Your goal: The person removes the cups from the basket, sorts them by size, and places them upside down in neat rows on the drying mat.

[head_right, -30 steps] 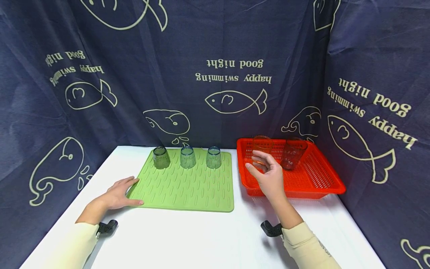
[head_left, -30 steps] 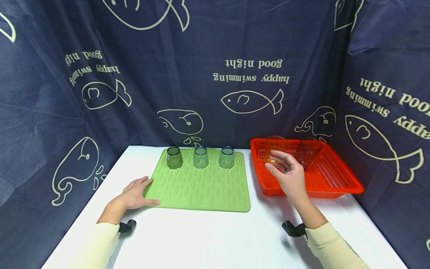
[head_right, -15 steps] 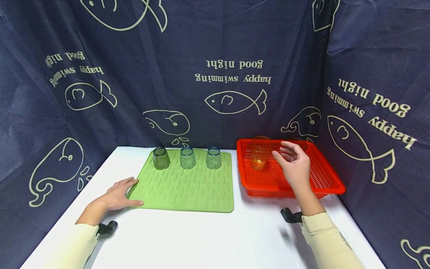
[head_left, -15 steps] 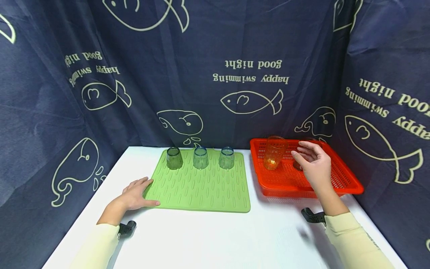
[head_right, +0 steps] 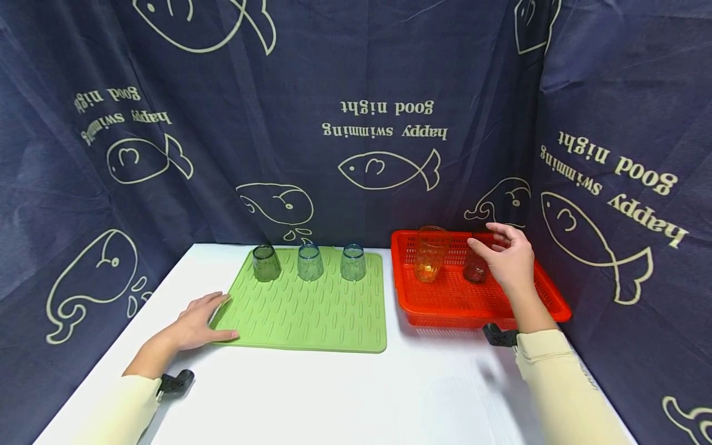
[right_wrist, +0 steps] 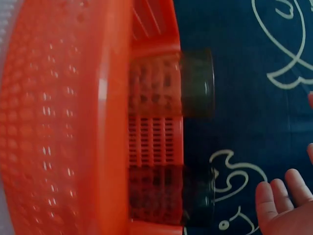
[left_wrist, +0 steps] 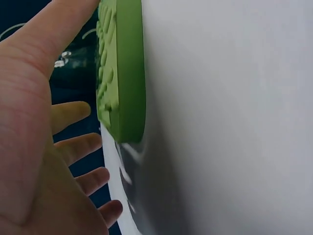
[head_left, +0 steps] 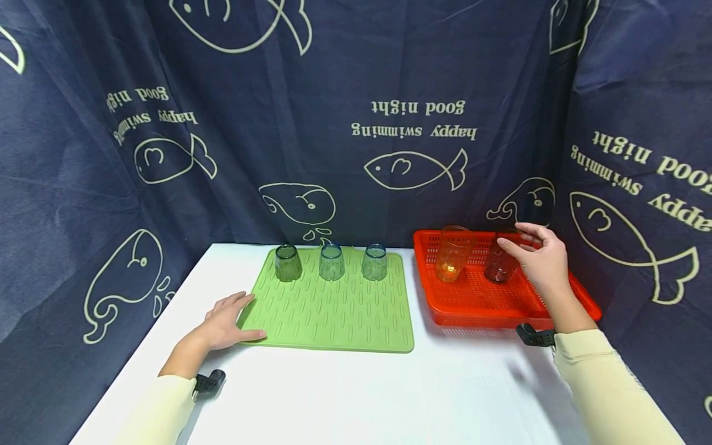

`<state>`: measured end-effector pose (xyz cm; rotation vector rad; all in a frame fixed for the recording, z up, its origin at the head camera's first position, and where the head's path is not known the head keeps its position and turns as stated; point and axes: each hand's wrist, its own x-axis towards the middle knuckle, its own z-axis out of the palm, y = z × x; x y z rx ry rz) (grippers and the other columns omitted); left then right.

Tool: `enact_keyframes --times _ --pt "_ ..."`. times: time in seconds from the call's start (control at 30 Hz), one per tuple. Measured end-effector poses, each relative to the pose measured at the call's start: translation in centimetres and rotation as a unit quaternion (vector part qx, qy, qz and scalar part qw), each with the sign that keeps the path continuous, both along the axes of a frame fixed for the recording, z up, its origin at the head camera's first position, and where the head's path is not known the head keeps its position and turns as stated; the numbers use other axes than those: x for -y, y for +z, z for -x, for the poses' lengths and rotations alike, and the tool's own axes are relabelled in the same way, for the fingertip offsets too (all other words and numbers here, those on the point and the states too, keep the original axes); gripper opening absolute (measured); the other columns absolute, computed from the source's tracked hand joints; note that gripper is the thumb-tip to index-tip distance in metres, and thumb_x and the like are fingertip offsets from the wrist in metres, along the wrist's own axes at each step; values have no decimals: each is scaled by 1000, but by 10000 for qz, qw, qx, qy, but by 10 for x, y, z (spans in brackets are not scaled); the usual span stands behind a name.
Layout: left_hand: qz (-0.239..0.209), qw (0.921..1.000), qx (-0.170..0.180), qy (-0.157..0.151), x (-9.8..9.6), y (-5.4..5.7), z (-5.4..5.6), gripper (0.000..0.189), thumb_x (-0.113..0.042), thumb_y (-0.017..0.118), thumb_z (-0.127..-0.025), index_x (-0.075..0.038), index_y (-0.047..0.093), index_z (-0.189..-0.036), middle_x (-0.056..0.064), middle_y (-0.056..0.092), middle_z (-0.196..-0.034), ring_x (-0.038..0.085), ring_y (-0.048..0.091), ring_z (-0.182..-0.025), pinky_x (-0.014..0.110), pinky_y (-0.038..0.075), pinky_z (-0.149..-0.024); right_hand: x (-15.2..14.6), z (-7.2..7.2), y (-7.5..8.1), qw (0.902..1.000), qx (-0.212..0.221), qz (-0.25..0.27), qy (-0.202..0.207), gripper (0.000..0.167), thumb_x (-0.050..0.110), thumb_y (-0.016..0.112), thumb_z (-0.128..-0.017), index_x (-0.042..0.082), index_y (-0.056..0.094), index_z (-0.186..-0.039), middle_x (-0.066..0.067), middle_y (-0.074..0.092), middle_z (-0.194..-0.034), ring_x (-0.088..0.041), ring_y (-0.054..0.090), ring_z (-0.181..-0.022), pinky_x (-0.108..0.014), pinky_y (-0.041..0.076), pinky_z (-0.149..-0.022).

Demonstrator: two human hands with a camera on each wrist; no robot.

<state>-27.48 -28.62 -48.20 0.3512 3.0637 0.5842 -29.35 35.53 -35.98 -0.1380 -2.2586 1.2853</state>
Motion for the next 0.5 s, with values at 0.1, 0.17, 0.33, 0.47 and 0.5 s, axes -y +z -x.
enact_keyframes --times 0.1,0.17,0.33,0.47,0.5 --pt "-131 9997 -171 -61 -6 0 -2 105 -63 81 -76 -2 43 -153 31 37 -157 58 32 -142 79 32 -107 -8 4 2 9992 229 -328 -56 62 41 81 -88 14 61 -140 -7 56 -137 -24 54 -120 1 45 -80" --pt "-226 9993 -279 -125 -11 1 -3 104 -61 82 -77 -2 42 -153 31 38 -156 58 32 -142 79 32 -106 -12 7 2 9981 363 -477 -117 66 44 80 -88 13 60 -141 -13 52 -143 -30 51 -125 -1 42 -80" --pt "-533 9974 -396 -281 -23 3 -8 104 -60 81 -79 -3 38 -156 29 35 -158 56 30 -144 78 30 -110 -23 14 1 9955 629 -698 -144 72 48 79 -88 9 56 -144 -20 47 -149 -38 48 -132 -10 38 -78" --pt "-770 9952 -475 -385 -34 1 -10 103 -57 80 -82 -5 35 -157 25 36 -159 52 30 -145 75 33 -112 -30 22 0 9929 855 -828 -87 77 49 77 -89 7 52 -147 -27 42 -152 -45 46 -134 -28 49 -89" --pt "-848 9943 -491 -410 -38 0 -11 102 -57 81 -82 -5 35 -158 25 36 -159 52 31 -145 74 33 -112 -32 24 -1 9920 923 -854 -72 78 50 76 -89 7 50 -148 -28 40 -153 -46 45 -135 -36 50 -95"
